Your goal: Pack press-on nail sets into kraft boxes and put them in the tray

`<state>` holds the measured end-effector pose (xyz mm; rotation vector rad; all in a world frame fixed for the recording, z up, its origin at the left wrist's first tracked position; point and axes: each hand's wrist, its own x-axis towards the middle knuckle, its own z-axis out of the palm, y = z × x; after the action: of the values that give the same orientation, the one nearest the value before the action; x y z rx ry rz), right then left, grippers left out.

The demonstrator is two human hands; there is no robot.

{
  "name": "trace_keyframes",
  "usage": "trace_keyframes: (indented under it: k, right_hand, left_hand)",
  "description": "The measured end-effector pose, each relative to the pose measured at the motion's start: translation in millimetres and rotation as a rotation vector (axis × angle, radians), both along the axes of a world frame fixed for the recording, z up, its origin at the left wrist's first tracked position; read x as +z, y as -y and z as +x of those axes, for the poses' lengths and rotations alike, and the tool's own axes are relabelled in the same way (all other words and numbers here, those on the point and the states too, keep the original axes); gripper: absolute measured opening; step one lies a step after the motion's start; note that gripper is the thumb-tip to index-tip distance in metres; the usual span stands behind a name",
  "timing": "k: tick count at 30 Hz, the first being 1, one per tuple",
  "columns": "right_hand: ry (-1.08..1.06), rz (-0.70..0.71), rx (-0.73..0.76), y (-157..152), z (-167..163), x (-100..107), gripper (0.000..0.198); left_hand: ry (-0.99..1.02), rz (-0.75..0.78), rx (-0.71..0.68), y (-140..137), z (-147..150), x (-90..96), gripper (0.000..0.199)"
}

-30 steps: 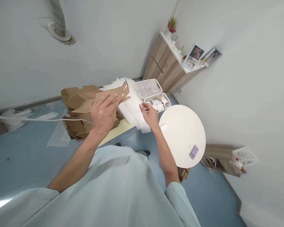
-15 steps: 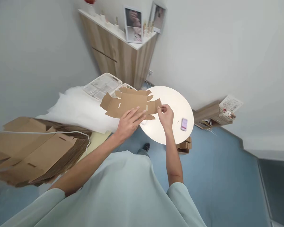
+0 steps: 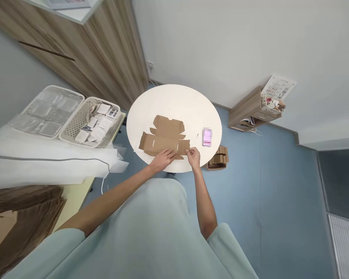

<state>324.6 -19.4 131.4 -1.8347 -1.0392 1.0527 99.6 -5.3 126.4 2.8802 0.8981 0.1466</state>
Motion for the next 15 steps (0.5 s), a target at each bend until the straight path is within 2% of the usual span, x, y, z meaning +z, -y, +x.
trace_keyframes:
  k: [3,7,11,15]
  right_hand:
    - [-0.054,-0.069,-0.049,4,24,-35,0.045]
    - [-0.086,-0.167,-0.094,6,47,-69,0.044]
    - [-0.106,-0.285,-0.122,7,56,-95,0.041]
    - [-0.085,-0.360,-0.117,10,59,-110,0.030]
  left_hand:
    - [-0.041,-0.055,-0.028,-4,25,-27.7,0.045]
    - [-0.077,-0.147,-0.036,-5,45,-57.6,0.046]
    - [-0.089,-0.283,0.014,-3,50,-79.9,0.046]
    - [-0.139,-0.406,0.098,1,41,-95.4,0.054]
